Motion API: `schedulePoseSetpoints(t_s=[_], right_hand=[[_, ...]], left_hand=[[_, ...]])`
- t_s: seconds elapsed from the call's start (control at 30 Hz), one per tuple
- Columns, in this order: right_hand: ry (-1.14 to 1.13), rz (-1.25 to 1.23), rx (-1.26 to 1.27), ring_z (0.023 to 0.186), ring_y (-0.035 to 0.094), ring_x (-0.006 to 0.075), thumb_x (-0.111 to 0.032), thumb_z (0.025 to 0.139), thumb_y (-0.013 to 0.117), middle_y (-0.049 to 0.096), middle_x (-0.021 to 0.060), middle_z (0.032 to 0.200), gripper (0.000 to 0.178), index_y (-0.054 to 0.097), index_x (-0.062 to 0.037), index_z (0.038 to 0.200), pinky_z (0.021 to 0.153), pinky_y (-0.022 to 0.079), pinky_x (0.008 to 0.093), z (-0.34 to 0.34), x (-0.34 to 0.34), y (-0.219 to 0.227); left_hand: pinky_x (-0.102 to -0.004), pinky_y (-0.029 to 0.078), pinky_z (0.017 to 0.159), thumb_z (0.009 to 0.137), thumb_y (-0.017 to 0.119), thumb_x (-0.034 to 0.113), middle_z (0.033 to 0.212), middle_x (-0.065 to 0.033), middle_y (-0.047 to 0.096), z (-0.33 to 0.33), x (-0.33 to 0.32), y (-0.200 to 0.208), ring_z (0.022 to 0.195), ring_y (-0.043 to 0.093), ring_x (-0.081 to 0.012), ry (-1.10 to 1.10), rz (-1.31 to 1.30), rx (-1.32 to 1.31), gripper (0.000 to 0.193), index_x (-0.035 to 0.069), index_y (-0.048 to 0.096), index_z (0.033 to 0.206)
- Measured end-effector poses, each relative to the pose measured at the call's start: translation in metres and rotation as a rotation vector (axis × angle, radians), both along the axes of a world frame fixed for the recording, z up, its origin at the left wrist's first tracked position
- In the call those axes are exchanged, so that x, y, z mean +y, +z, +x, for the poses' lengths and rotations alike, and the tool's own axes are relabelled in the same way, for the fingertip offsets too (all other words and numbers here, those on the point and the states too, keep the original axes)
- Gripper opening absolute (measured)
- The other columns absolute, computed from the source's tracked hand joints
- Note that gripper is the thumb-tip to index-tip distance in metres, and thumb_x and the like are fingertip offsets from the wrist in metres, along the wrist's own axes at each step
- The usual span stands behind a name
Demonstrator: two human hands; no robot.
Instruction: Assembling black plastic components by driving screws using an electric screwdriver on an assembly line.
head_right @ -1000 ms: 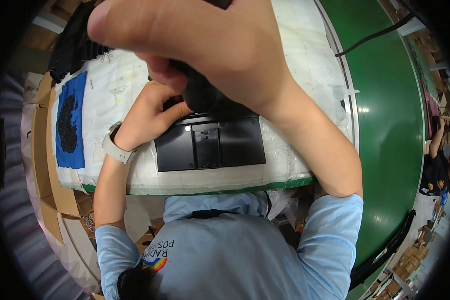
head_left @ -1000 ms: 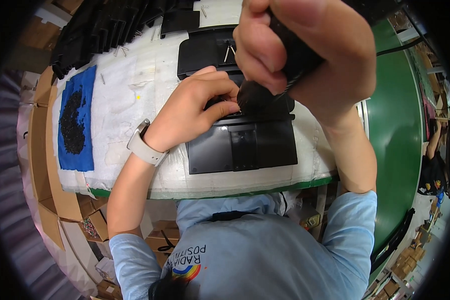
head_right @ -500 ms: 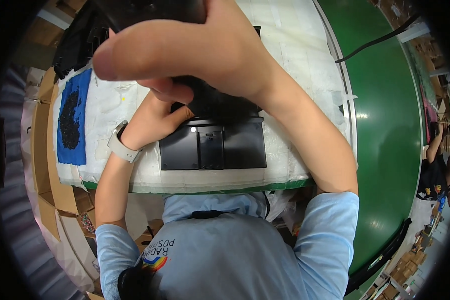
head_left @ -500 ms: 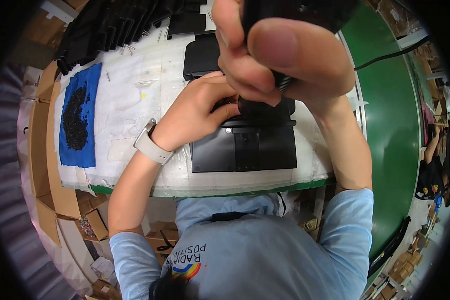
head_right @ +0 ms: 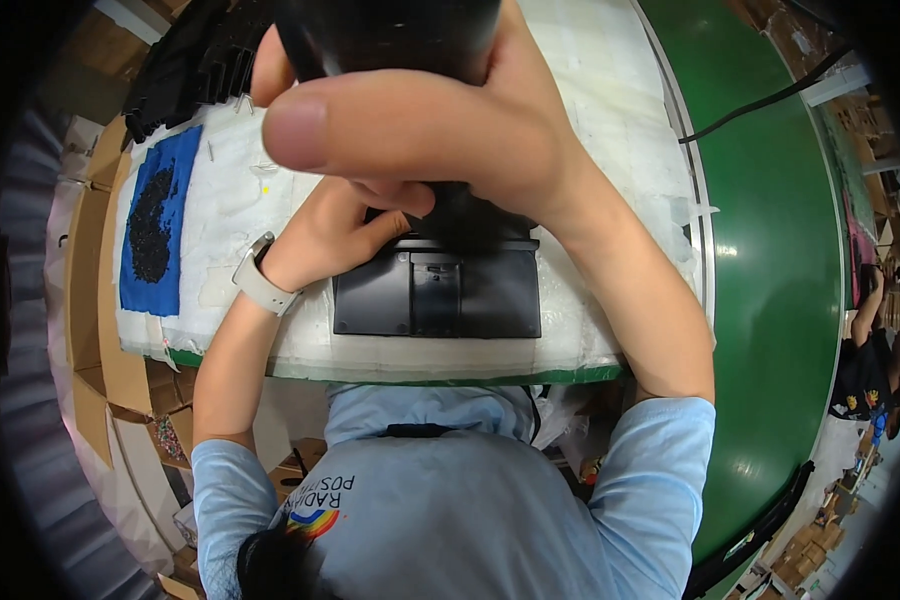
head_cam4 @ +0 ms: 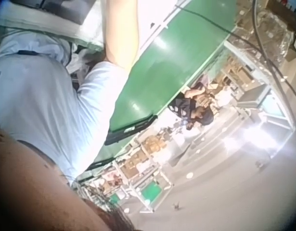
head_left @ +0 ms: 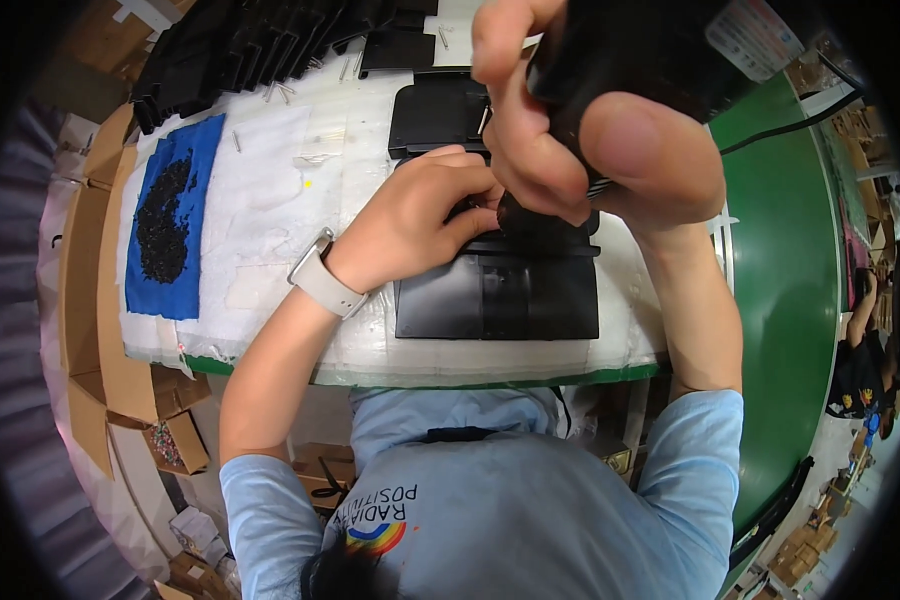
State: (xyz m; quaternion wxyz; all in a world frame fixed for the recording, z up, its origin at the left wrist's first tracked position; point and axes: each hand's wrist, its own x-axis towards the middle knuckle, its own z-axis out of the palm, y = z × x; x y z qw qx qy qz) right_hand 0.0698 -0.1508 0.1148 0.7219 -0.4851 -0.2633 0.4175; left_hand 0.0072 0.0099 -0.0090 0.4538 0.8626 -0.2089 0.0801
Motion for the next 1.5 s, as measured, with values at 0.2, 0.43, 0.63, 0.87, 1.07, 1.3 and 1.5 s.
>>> schedulePoseSetpoints(t_s=[0.2, 0.43, 0.63, 0.87, 1.07, 1.3, 1.5], right_hand=[[-0.023, -0.049, 0.031, 0.073, 0.054, 0.0099, -0.013, 0.068, 0.073, 0.054, 0.0019, 0.073, 0.029, 0.056, -0.0036, 0.090, 0.070, 0.039, 0.0211, -0.004, -0.002, 0.004], [-0.142, -0.051, -0.130, 0.073, 0.056, 0.0128, -0.015, 0.067, 0.074, 0.056, 0.0041, 0.075, 0.037, 0.056, -0.0025, 0.098, 0.072, 0.040, 0.0230, -0.009, -0.010, 0.009], [0.037, 0.635, 0.117, 0.058, 0.055, 0.0221, -0.042, 0.091, 0.058, 0.058, 0.0109, 0.072, 0.051, 0.044, -0.0020, 0.119, 0.058, 0.043, 0.0351, 0.000, -0.015, -0.019], [0.040, 0.398, -0.645, 0.039, 0.044, 0.0074, -0.043, 0.079, 0.063, 0.047, -0.0022, 0.057, 0.050, 0.042, -0.0048, 0.102, 0.041, 0.037, 0.0221, 0.022, -0.017, -0.014], [0.002, 0.260, -0.617, 0.040, 0.046, 0.0079, -0.038, 0.074, 0.071, 0.049, -0.0012, 0.057, 0.048, 0.045, -0.0049, 0.098, 0.040, 0.038, 0.0209, 0.007, -0.007, -0.014], [-0.111, 0.251, -0.635, 0.040, 0.044, 0.0078, -0.040, 0.078, 0.067, 0.047, -0.0014, 0.057, 0.050, 0.043, -0.0037, 0.103, 0.040, 0.035, 0.0211, 0.009, -0.011, -0.019], [0.373, 0.116, -0.321, 0.055, 0.054, 0.0185, -0.037, 0.082, 0.068, 0.056, 0.0119, 0.071, 0.054, 0.045, 0.0011, 0.112, 0.059, 0.045, 0.0344, 0.054, -0.015, 0.010]], left_hand=[[-0.0388, 0.044, 0.074, 0.076, 0.065, 0.004, 0.078, -0.0123, 0.058, -0.002, -0.005, 0.004, 0.081, 0.054, -0.0312, 0.012, -0.014, -0.075, 0.011, 0.000, 0.057, 0.082], [-0.0377, 0.046, 0.076, 0.077, 0.065, 0.003, 0.079, -0.0135, 0.057, 0.003, -0.005, 0.009, 0.082, 0.056, -0.0306, -0.011, 0.023, -0.045, 0.013, 0.000, 0.060, 0.088], [-0.0294, 0.048, 0.067, 0.085, 0.064, 0.010, 0.086, -0.0101, 0.066, -0.009, 0.050, 0.023, 0.076, 0.063, -0.0202, 0.627, 0.046, -0.278, 0.011, 0.004, 0.067, 0.094], [-0.0415, 0.050, 0.070, 0.082, 0.067, 0.030, 0.092, -0.0119, 0.068, -0.101, 0.233, 0.009, 0.085, 0.066, -0.0313, 1.410, 0.975, 0.221, 0.025, 0.009, 0.070, 0.095], [-0.0434, 0.049, 0.066, 0.082, 0.068, 0.026, 0.083, -0.0099, 0.066, -0.114, 0.232, -0.007, 0.079, 0.064, -0.0317, 1.360, 0.963, 0.109, 0.019, 0.007, 0.066, 0.081], [-0.0420, 0.048, 0.060, 0.084, 0.066, 0.028, 0.076, -0.0108, 0.066, -0.112, 0.234, -0.006, 0.069, 0.064, -0.0333, 1.425, 0.976, -0.140, 0.020, 0.008, 0.065, 0.080], [-0.0426, 0.049, 0.057, 0.083, 0.068, 0.038, 0.072, -0.0128, 0.067, -0.109, 0.227, 0.001, 0.069, 0.065, -0.0343, 1.465, 0.966, -0.077, 0.028, 0.010, 0.068, 0.081]])
